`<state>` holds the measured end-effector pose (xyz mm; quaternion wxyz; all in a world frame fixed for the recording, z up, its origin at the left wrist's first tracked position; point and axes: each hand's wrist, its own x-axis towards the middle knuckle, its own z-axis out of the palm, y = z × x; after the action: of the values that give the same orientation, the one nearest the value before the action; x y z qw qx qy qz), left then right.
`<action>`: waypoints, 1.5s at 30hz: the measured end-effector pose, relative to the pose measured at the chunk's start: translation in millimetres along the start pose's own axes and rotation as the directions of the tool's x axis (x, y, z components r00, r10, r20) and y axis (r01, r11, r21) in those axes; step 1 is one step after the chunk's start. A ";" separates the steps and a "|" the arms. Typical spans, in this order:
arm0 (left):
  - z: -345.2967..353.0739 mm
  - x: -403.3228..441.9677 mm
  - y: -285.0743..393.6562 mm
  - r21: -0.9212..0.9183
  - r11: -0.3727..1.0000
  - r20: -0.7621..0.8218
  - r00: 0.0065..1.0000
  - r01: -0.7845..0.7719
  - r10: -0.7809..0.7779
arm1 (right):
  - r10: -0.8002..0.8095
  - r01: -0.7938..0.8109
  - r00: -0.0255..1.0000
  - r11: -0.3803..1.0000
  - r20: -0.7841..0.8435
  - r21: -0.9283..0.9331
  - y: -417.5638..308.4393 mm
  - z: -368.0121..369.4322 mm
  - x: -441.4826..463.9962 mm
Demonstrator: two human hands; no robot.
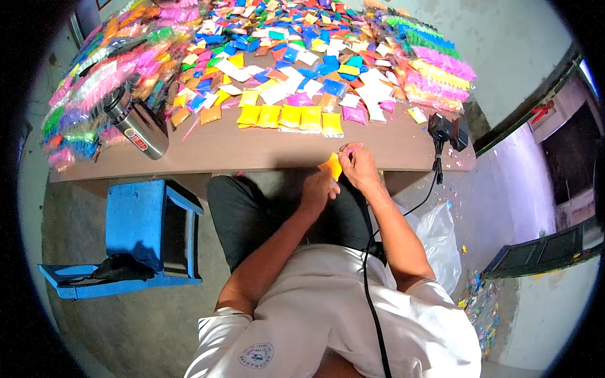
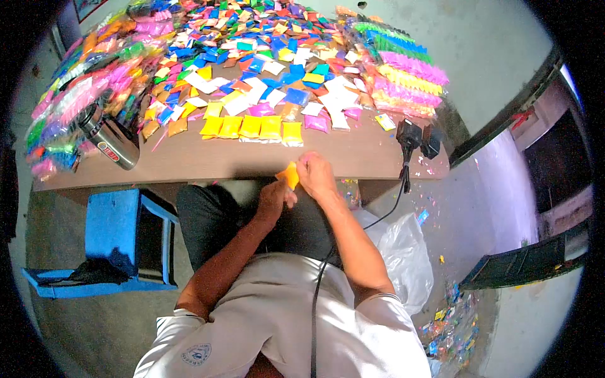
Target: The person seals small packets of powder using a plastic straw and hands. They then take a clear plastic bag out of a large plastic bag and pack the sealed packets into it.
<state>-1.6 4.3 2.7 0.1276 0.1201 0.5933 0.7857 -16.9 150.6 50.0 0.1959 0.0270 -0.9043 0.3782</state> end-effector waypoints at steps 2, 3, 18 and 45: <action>0.2 -1.3 6.1 0.071 0.996 -0.011 0.998 0.058 -0.058 | 0.056 -0.056 0.998 0.998 -0.004 0.007 8.3 -2.5 3.2; -1.3 0.0 2.7 0.069 0.996 -0.009 0.999 0.052 -0.052 | 0.144 -0.147 0.989 0.984 0.034 0.104 11.4 -4.6 6.7; -3.4 -6.5 4.2 0.119 0.993 0.005 1.000 0.008 -0.009 | -0.102 0.103 0.995 0.993 -0.024 0.064 -10.0 -1.1 -4.2; -13.4 -19.0 -10.8 -0.098 0.991 -0.016 0.996 0.087 -0.089 | 0.342 -0.340 0.939 0.924 -0.022 -0.176 84.6 -74.3 26.7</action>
<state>12.3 -11.5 -12.0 0.1619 0.0796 0.5605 0.8083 -33.4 265.2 50.4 0.1246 -0.1465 -0.9261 0.3244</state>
